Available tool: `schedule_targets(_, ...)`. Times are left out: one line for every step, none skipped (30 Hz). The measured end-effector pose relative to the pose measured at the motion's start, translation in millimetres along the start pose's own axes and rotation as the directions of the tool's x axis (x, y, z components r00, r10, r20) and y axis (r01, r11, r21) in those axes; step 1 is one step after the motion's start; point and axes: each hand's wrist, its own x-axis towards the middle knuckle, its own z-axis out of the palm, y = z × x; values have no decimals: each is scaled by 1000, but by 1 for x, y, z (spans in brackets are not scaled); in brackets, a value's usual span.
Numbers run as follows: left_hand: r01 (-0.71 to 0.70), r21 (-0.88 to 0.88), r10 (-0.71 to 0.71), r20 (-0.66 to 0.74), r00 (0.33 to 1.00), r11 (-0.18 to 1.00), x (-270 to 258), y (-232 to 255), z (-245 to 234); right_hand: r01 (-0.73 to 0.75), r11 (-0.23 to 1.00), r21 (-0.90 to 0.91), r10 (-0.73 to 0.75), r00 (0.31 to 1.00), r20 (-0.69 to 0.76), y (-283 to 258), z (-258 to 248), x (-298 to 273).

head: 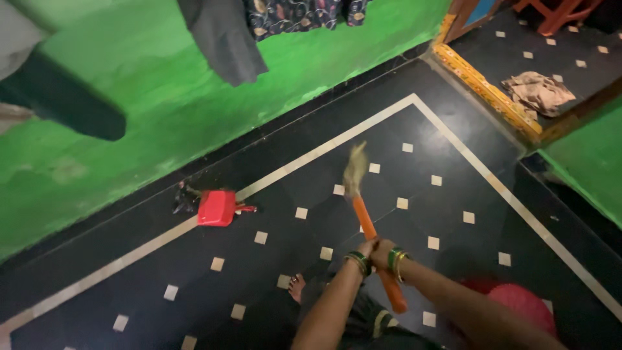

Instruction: The person sweeps debris and dust across the floor using a broom and collects it into a dustpan.

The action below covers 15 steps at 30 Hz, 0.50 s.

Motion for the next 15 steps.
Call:
schedule_targets(2,-32,-3,-2,1000,999,-3,-6,-3,6,1000,-11,-6,1000,8,-1,3,0)
schedule_targets(-17,-82,15,-30,999,996,-5,-12,-7,-15,998,-68,24,990,141,-6,7,-1)
schedule_targets(-40,-127,32,-65,997,991,-8,-18,-14,-27,991,-129,61,961,269,-15,14,-3)
schedule_targets(-76,-172,59,-101,993,982,-11,-25,-20,-18,990,-143,58,959,276,-24,23,-6)
schedule_targets(-107,-211,76,-149,986,972,-14,-32,-31,7,985,-172,47,949,312,-33,34,-8)
schedule_targets(-145,-255,95,-199,976,956,-14,-39,-43,60,976,-210,17,937,349,-41,45,-9)
schedule_targets(-190,-292,115,-256,960,937,-14,-44,-57,122,961,-249,-18,924,382,-47,55,-10)
schedule_targets(-235,-323,130,-316,940,917,-13,-52,-71,195,938,-288,-60,907,417,-53,66,-9)
schedule_targets(-285,-351,148,-370,917,892,-10,-56,-86,270,908,-320,-107,889,444,-60,77,-7)
schedule_targets(-337,-369,165,-424,890,866,-6,-61,-100,334,877,-346,-145,870,471,-67,88,-4)
schedule_targets(-379,-380,177,-470,865,843,-2,-64,-113,395,842,-368,-190,854,484,-73,95,0)
schedule_targets(-420,-388,188,-511,839,820,4,-67,-126,447,808,-385,-231,840,491,-75,100,2)
schedule_targets(-457,-386,200,-547,813,801,6,-71,-136,520,753,-402,-301,816,493,-75,106,5)
schedule_targets(-489,-385,211,-576,790,783,8,-72,-144,607,681,-409,-397,776,490,-73,108,7)
schedule_targets(-513,-385,223,-590,776,767,10,-71,-148,720,564,-405,-544,693,474,-69,111,9)
